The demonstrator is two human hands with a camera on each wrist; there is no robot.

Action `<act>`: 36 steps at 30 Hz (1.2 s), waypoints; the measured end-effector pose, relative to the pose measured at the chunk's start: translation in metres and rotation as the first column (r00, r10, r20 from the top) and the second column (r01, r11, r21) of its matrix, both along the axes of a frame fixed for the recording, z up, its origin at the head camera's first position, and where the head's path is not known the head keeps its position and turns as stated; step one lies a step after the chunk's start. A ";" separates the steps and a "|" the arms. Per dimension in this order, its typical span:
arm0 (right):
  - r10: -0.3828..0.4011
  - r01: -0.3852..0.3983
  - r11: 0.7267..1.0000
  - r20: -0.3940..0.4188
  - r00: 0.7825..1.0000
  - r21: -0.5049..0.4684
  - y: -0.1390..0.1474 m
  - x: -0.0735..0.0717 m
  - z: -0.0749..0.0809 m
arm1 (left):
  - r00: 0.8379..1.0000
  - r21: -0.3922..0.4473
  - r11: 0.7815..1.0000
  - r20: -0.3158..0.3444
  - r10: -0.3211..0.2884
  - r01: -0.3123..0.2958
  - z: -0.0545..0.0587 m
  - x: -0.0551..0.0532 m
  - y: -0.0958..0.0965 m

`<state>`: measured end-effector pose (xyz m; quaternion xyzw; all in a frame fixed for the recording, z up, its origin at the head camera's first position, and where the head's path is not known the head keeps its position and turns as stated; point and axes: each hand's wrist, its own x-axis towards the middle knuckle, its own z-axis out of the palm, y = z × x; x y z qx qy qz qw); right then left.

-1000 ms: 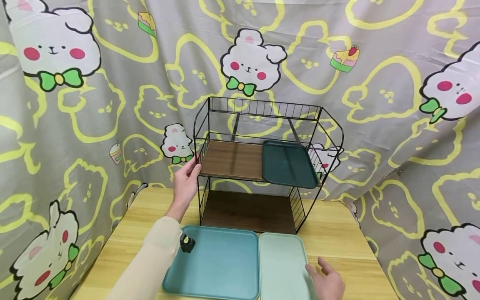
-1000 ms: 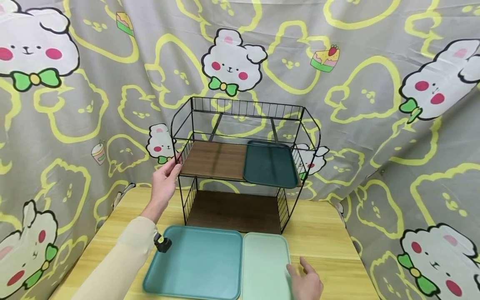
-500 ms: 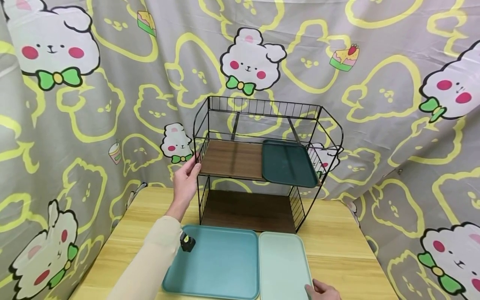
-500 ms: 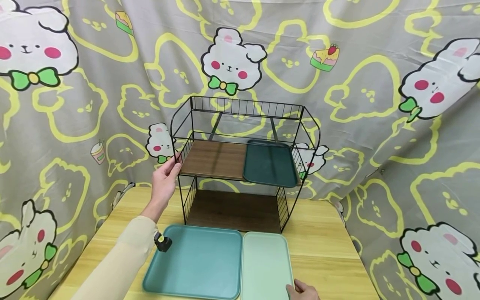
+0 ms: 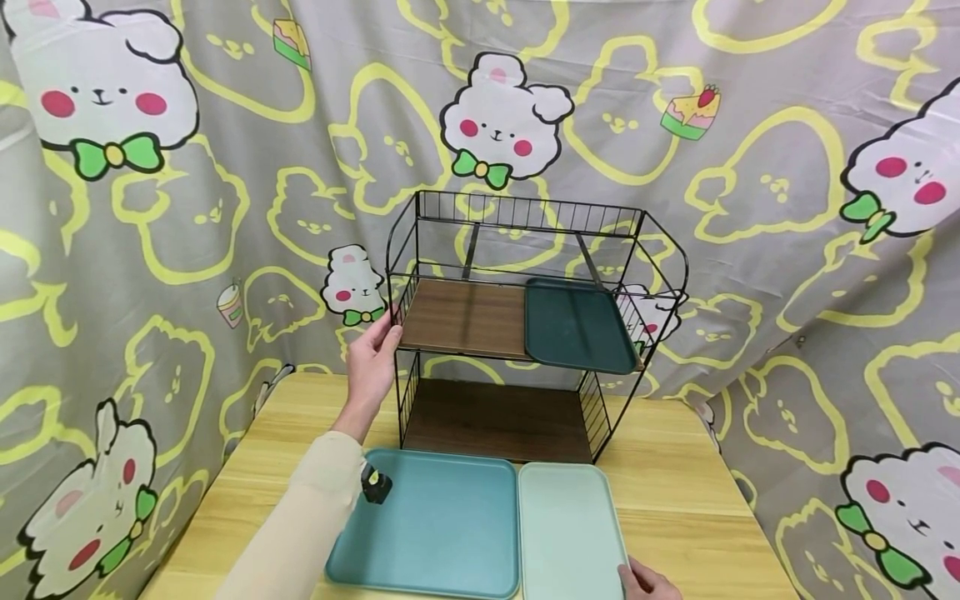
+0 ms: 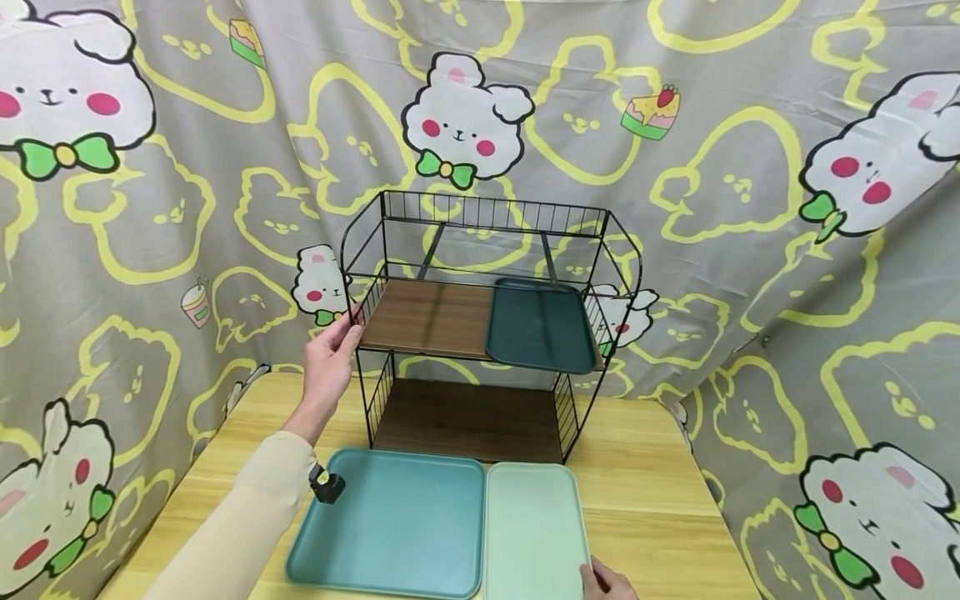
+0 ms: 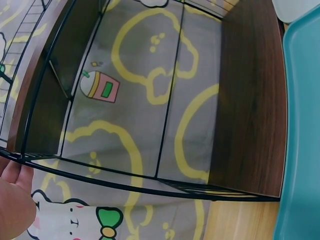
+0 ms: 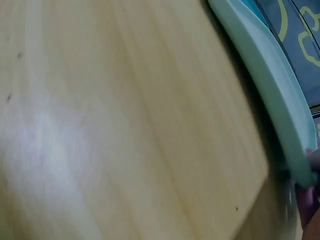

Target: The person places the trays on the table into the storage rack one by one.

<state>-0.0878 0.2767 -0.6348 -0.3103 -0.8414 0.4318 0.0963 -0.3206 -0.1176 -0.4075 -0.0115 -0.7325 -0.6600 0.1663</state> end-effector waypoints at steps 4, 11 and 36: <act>-0.058 0.058 0.995 -0.001 0.998 0.083 -0.005 0.003 0.013 | 1.000 -0.001 1.000 -0.001 0.001 -0.001 0.000 0.001 0.000; -0.204 0.204 0.959 -0.016 0.979 0.197 -0.015 0.001 0.046 | 1.000 -0.009 1.000 0.004 0.007 -0.007 0.000 0.001 -0.001; -0.183 0.186 0.981 -0.065 0.981 0.050 -0.013 -0.001 0.153 | 1.000 -0.005 1.000 0.003 0.000 0.000 0.000 0.002 0.001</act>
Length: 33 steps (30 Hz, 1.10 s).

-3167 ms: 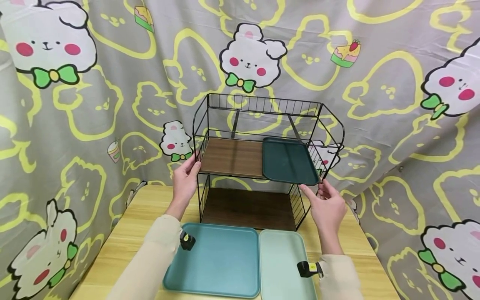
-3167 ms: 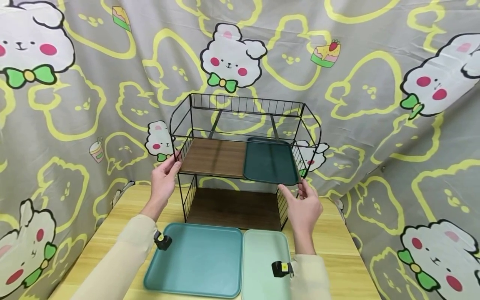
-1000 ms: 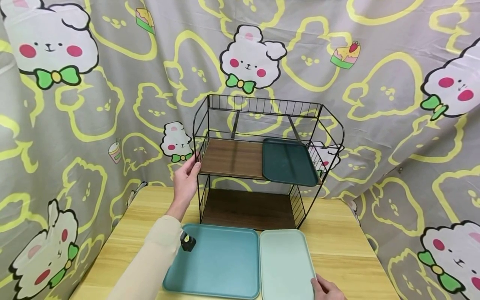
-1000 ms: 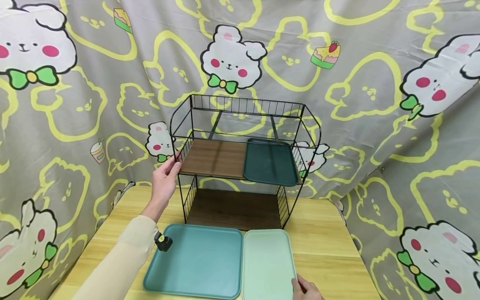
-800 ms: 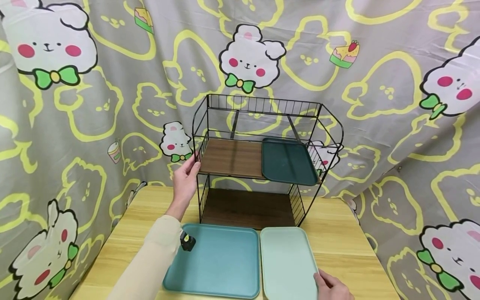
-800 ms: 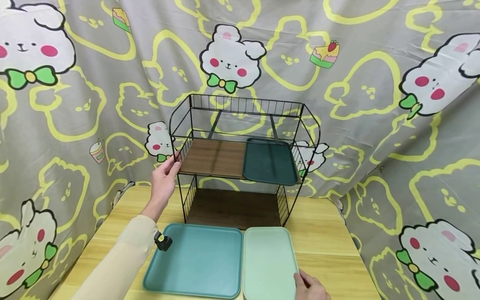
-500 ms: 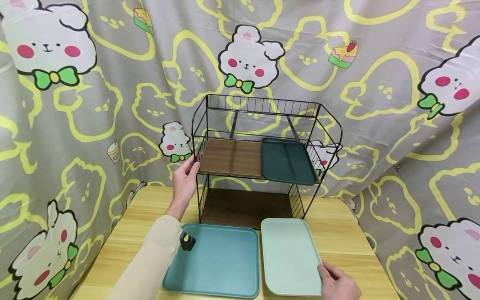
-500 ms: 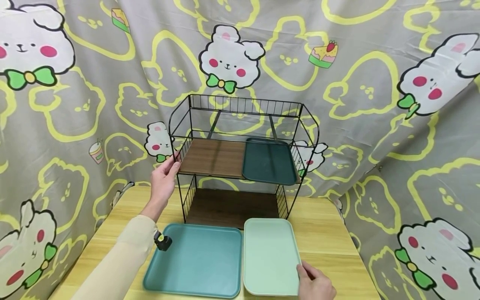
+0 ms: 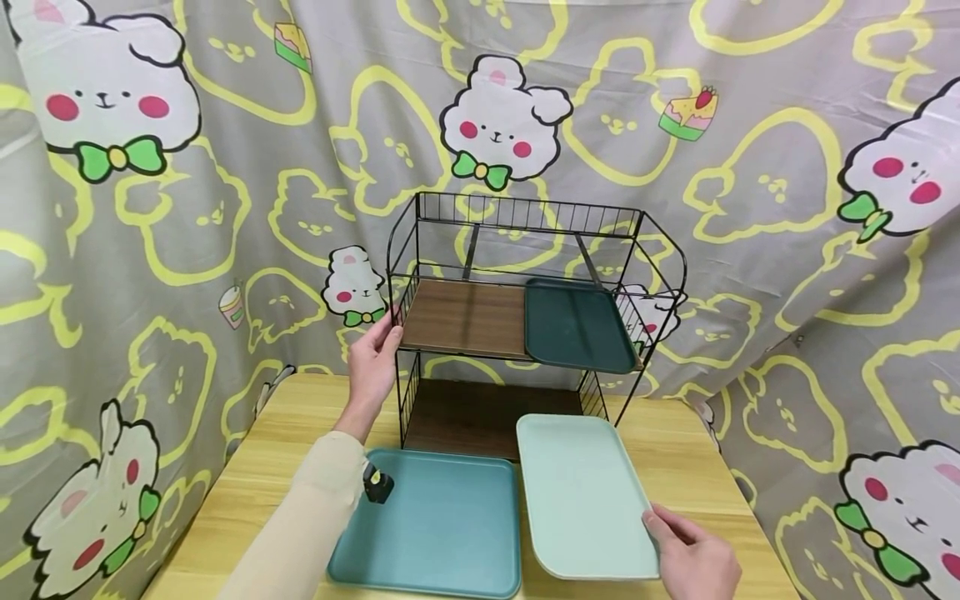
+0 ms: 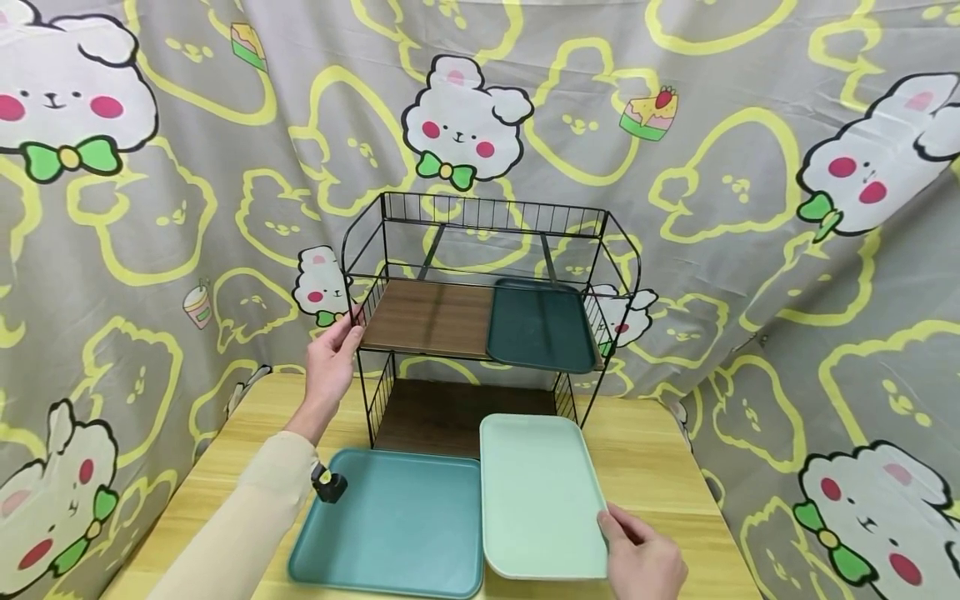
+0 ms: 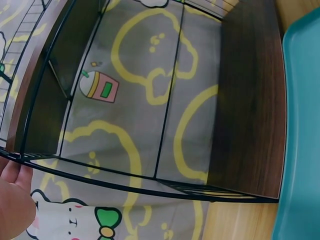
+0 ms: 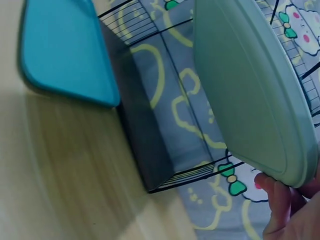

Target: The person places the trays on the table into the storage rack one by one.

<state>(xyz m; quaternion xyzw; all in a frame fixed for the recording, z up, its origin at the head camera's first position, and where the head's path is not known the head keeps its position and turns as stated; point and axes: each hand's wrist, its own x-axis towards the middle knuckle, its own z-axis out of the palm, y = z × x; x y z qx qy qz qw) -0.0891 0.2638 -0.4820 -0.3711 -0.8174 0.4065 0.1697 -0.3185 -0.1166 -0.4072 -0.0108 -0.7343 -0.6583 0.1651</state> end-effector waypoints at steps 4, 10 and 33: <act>0.021 -0.021 1.000 0.013 1.000 0.012 0.000 0.001 0.012 | 1.000 0.004 1.000 0.003 0.004 -0.004 -0.001 -0.001 0.002; 0.054 -0.054 0.996 0.013 0.998 0.064 -0.005 0.001 0.032 | 1.000 -0.002 1.000 -0.005 0.013 -0.013 -0.003 -0.002 0.004; 0.250 -0.277 0.916 -0.129 0.960 -0.291 -0.041 -0.008 0.108 | 1.000 -0.014 1.000 -0.019 -0.002 0.002 -0.001 0.000 -0.001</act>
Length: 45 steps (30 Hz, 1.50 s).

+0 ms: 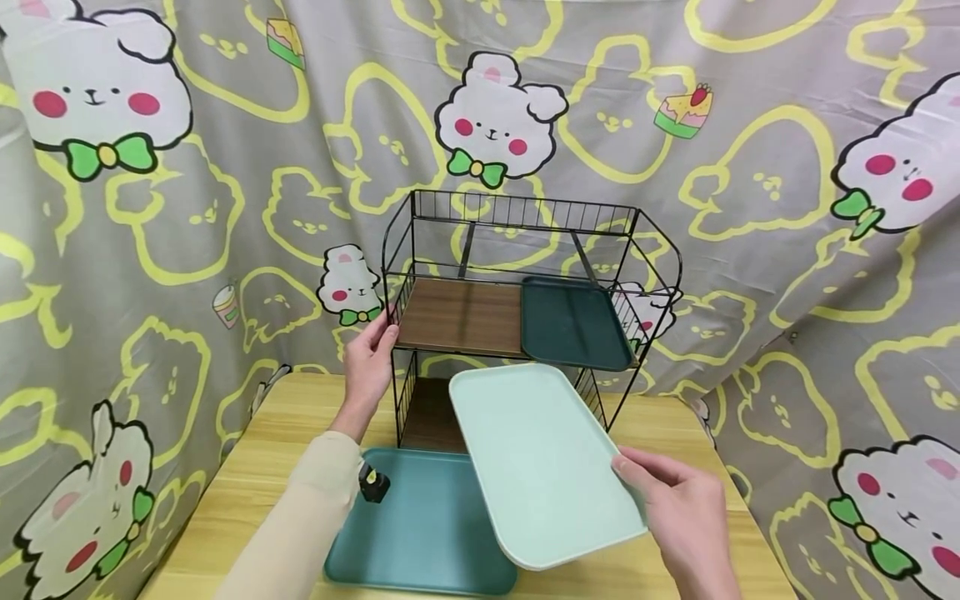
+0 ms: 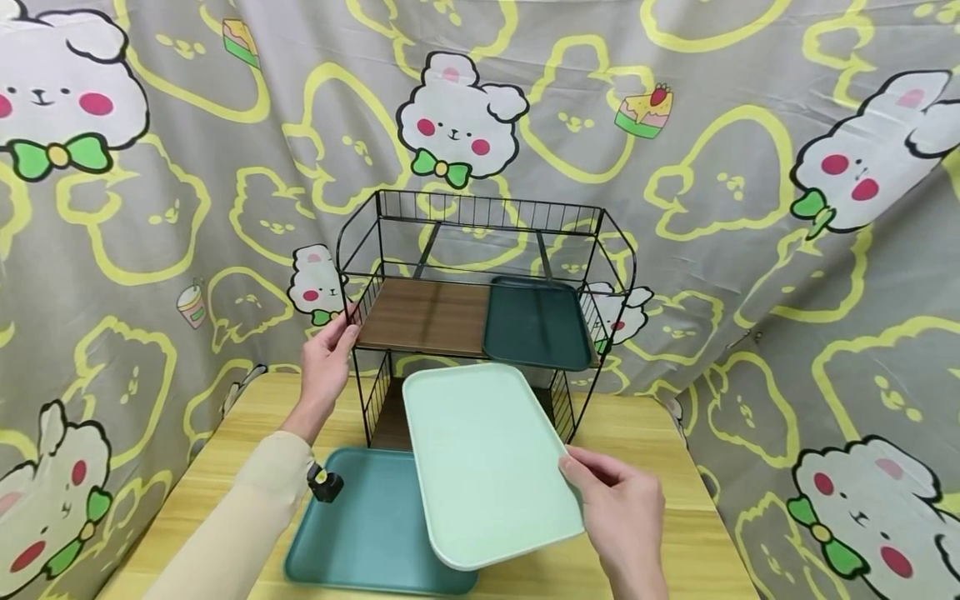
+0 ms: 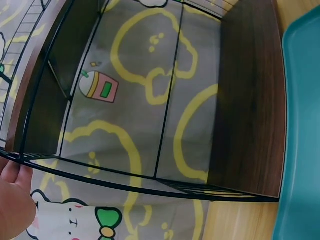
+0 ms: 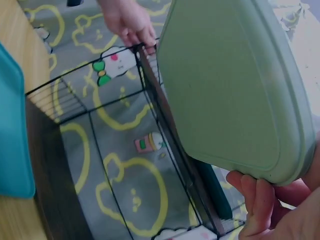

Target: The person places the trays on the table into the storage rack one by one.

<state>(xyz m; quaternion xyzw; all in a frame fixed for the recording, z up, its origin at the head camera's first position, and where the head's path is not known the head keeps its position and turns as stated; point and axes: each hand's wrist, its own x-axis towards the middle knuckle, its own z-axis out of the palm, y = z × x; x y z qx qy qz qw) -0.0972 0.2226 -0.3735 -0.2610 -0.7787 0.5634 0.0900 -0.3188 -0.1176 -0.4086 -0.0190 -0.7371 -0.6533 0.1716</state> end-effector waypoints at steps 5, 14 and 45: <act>0.033 -0.035 0.998 -0.040 0.999 -0.060 -0.015 -0.009 0.009 | 1.000 -0.009 1.000 0.001 0.007 -0.007 0.000 0.000 0.000; 0.034 -0.047 0.994 -0.137 0.990 -0.097 -0.041 -0.027 0.020 | 1.000 -0.012 1.000 -0.030 -0.005 0.004 -0.002 -0.002 -0.001; -0.121 0.176 0.976 -0.348 0.930 0.129 -0.102 -0.123 0.009 | 1.000 -0.038 0.999 -0.031 0.001 -0.002 -0.005 -0.002 -0.002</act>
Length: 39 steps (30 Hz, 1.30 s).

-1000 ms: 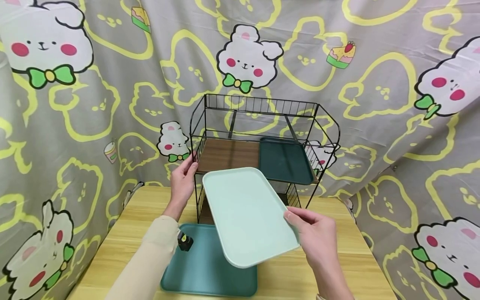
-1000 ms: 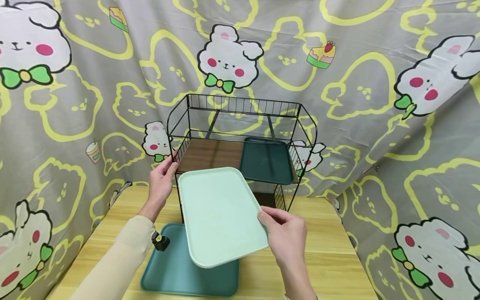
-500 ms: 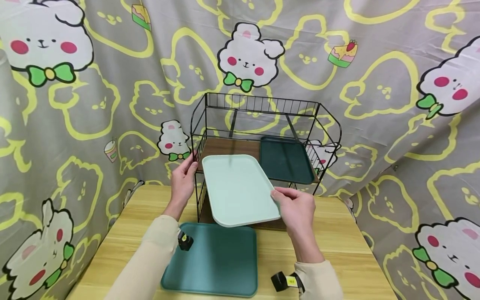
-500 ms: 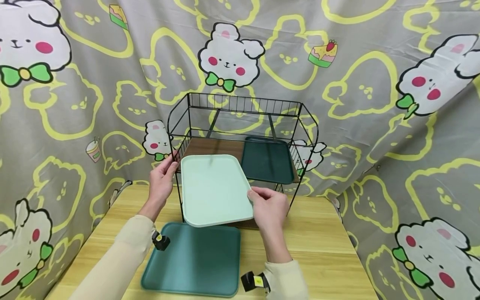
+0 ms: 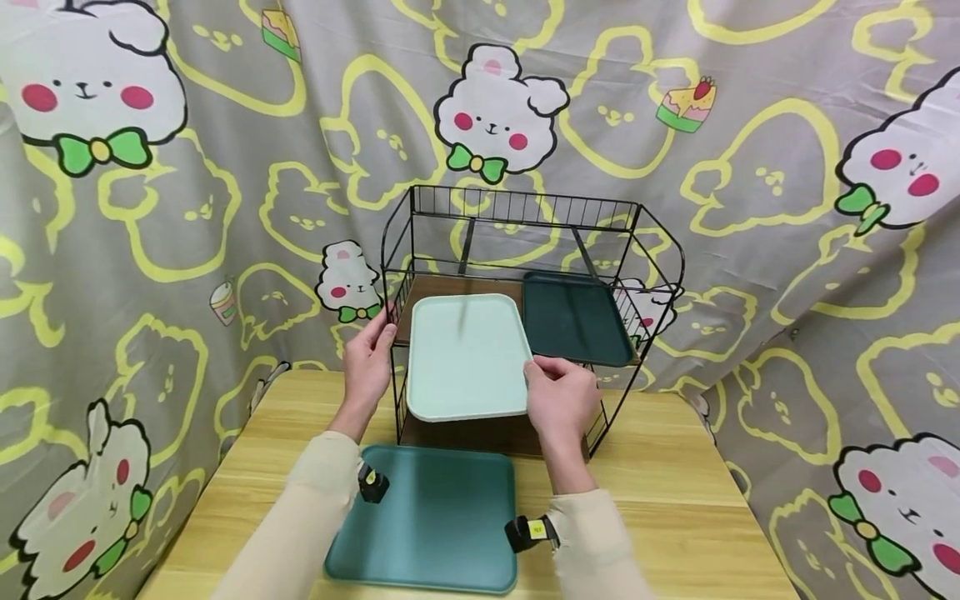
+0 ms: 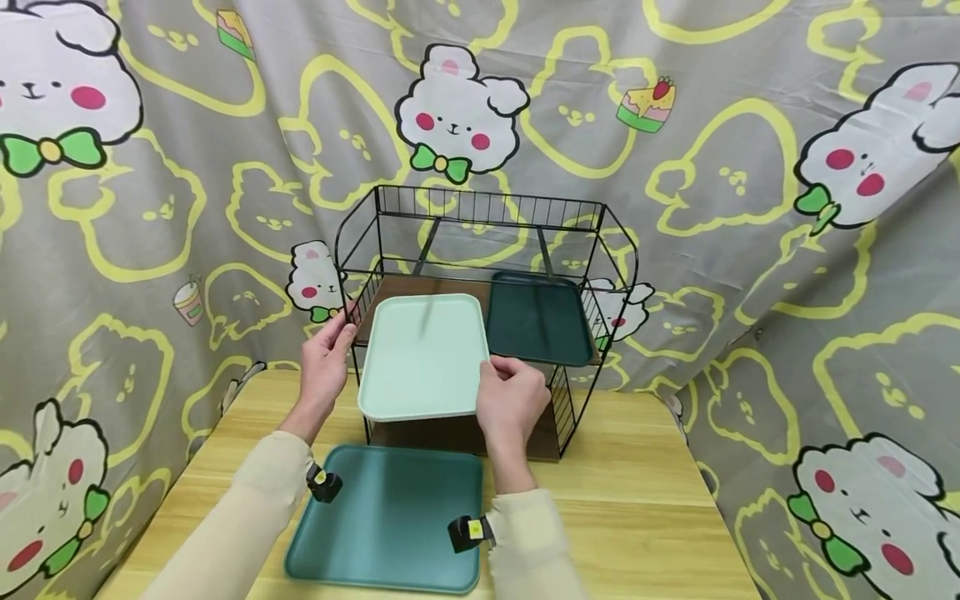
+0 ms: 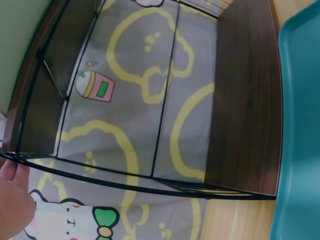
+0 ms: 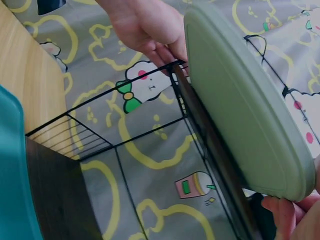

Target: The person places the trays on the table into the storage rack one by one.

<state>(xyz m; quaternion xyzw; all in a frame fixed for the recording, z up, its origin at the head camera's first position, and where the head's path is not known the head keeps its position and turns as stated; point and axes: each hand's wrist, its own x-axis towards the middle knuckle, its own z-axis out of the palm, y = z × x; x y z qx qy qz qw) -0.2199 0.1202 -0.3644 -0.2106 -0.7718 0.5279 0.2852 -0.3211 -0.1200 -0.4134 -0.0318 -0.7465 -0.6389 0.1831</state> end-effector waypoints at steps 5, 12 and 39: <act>-0.038 0.036 0.999 -0.054 0.998 -0.036 -0.013 -0.007 -0.004 | 1.000 0.002 1.000 0.007 -0.002 0.002 0.000 0.000 0.000; -0.063 0.060 0.997 -0.055 0.996 -0.053 -0.022 -0.017 -0.010 | 1.000 0.005 1.000 0.022 -0.012 0.012 -0.001 0.000 -0.001; 0.119 -0.111 0.990 -0.095 0.988 0.088 -0.034 0.029 -0.020 | 0.999 0.008 1.000 0.017 -0.027 0.027 0.002 0.002 -0.001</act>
